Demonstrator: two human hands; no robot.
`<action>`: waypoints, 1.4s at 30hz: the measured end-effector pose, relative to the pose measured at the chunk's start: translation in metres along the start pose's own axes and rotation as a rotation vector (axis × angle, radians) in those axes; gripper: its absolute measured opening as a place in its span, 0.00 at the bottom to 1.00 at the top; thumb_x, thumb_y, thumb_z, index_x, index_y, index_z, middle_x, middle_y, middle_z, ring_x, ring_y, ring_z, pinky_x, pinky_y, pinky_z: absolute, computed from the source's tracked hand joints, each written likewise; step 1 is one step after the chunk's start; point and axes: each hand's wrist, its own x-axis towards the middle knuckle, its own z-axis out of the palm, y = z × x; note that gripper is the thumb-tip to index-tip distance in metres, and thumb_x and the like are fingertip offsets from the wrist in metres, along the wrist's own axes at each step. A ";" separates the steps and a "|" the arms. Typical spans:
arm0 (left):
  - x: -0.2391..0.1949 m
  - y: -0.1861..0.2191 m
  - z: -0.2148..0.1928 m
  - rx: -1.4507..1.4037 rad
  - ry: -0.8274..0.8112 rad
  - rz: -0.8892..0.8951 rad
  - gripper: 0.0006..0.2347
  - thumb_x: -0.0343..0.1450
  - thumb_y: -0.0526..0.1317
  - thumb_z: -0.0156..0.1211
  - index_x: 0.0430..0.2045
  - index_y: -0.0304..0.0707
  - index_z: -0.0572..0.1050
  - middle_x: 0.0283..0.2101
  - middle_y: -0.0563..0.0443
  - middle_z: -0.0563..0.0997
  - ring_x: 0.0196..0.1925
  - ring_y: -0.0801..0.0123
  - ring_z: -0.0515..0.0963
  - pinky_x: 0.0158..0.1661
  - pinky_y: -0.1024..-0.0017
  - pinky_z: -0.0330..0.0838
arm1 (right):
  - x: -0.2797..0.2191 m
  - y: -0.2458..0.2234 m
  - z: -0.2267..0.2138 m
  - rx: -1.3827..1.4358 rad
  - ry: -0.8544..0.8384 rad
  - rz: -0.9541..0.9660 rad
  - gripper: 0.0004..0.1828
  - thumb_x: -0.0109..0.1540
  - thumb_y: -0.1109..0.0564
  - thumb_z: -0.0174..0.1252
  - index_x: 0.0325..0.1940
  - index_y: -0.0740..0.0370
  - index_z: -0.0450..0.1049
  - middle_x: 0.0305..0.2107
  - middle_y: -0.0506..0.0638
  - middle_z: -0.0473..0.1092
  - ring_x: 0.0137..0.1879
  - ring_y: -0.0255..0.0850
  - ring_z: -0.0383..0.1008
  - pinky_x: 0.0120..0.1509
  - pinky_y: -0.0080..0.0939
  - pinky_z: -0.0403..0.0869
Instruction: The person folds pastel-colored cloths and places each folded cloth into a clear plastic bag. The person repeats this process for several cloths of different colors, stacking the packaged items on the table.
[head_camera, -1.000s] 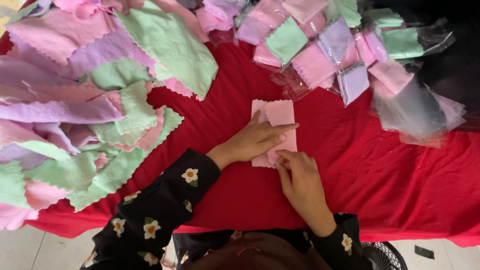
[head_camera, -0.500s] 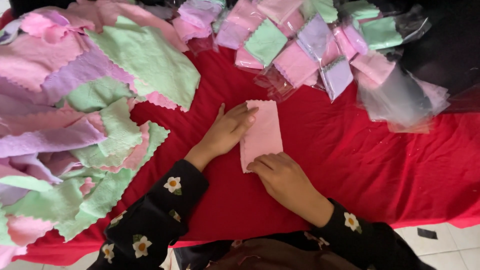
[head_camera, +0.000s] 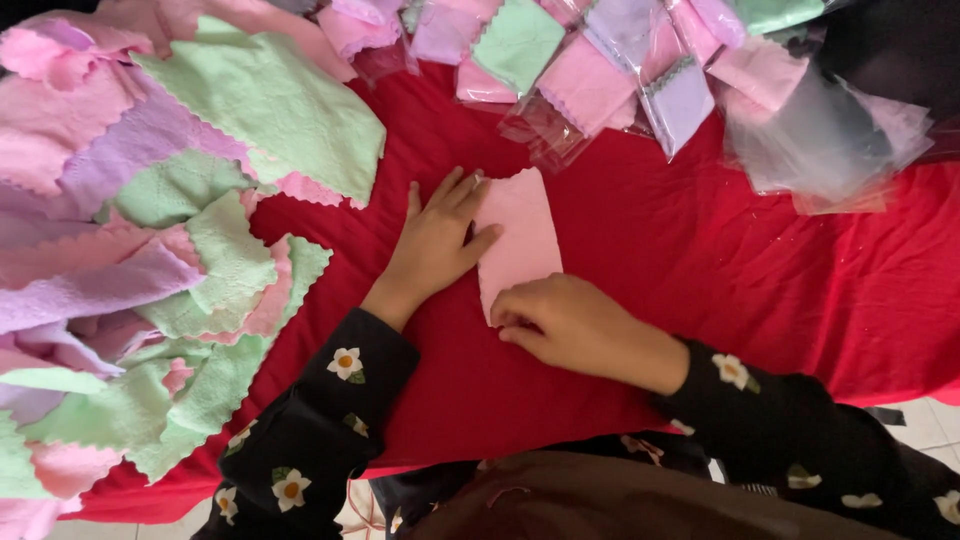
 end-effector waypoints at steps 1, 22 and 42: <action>-0.001 0.007 -0.001 0.002 0.002 -0.002 0.26 0.76 0.49 0.53 0.67 0.34 0.63 0.69 0.36 0.66 0.74 0.45 0.56 0.62 0.23 0.44 | 0.003 0.004 -0.009 0.000 0.000 -0.003 0.05 0.62 0.59 0.58 0.38 0.64 0.73 0.29 0.59 0.77 0.38 0.59 0.78 0.39 0.57 0.73; -0.011 0.074 -0.003 0.128 -0.331 -0.100 0.55 0.60 0.71 0.54 0.73 0.27 0.39 0.77 0.30 0.34 0.78 0.41 0.30 0.66 0.30 0.20 | 0.026 0.063 0.017 -0.023 0.047 0.159 0.45 0.71 0.34 0.35 0.80 0.66 0.32 0.75 0.71 0.36 0.80 0.67 0.34 0.78 0.71 0.36; -0.011 0.016 0.002 0.024 -0.013 0.453 0.08 0.65 0.27 0.56 0.31 0.42 0.79 0.39 0.57 0.77 0.44 0.59 0.78 0.44 0.63 0.75 | 0.025 0.134 -0.005 -0.009 0.324 -0.137 0.26 0.61 0.74 0.47 0.57 0.56 0.78 0.54 0.53 0.76 0.67 0.54 0.69 0.74 0.69 0.60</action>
